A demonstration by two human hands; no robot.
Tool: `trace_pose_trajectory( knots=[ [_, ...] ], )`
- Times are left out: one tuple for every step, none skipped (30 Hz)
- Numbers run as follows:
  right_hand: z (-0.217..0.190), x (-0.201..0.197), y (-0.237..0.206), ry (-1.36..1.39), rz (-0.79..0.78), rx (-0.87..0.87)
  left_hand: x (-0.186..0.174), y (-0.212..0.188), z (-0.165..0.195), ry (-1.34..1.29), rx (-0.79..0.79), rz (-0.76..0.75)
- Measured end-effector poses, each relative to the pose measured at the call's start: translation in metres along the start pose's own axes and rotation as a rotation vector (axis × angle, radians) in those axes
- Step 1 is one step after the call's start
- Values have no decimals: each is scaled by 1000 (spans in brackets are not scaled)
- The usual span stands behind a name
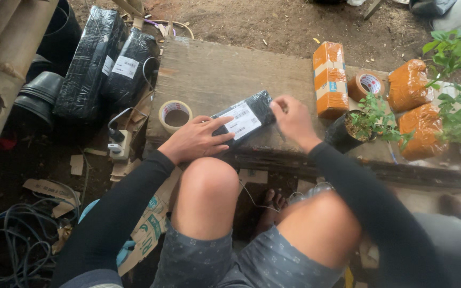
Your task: The person wraps a small potted plant in black plastic, applies a shipping label, and secures it with clear tape. They then place the wrapped plant on a wooden table among other wrapped items.
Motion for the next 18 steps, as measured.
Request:
trace_pose_trajectory(
  knots=[
    [-19, -1, -5, -132, 31, -187, 0, 0, 0, -2, 7, 8],
    [-39, 0, -12, -265, 58, -372, -1, 0, 1, -5, 13, 16],
    [-50, 12, -18, -297, -61, -462, 0, 0, -1, -24, -9, 13],
    [-61, 27, -24, -327, -179, -550, 0, 0, -3, -42, -29, 10],
    [-69, 42, -30, -430, -257, -603, 0, 0, -4, -57, -49, 8],
    [-75, 57, -36, -532, -336, -657, 0, 0, -4, -61, -43, 18],
    [-79, 70, -41, -634, -418, -711, -1, 0, -4, -65, -39, 27],
    [-81, 74, -42, -570, -435, -697, -2, 0, -3, -70, -36, 36],
    [-81, 78, -42, -507, -451, -684, -2, -1, -4, -80, -44, 41],
    [-80, 80, -41, -445, -467, -670, -3, -1, -4, -90, -51, 47],
    [-74, 78, -37, -451, -437, -621, -3, -1, -5, -98, -61, 51],
    [-67, 73, -32, -457, -410, -571, -3, -2, -5, -101, -60, 53],
    [-60, 69, -28, -463, -382, -521, -3, -3, -6, -104, -60, 56],
    [-56, 67, -27, -489, -365, -505, -3, -3, -6, -106, -56, 63],
    [-53, 65, -25, -516, -346, -494, -4, -4, -7, -115, -62, 81],
    [-51, 65, -24, -540, -330, -483, -4, -4, -9, -126, -70, 97],
    [-55, 67, -25, -546, -311, -519, -3, -6, -9, -139, -78, 108],
    [-59, 70, -26, -553, -290, -549, -2, -7, -12, -159, -107, 119]
  ],
)
Point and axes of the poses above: each hand's wrist, its own y-axis towards the middle knuckle, its own x-axis out of the palm, z = x × y, the point moved 8 cm from there along y, towards the middle knuckle, and after that the axes turned 7 degrees about -x, right-handed, at the moved point
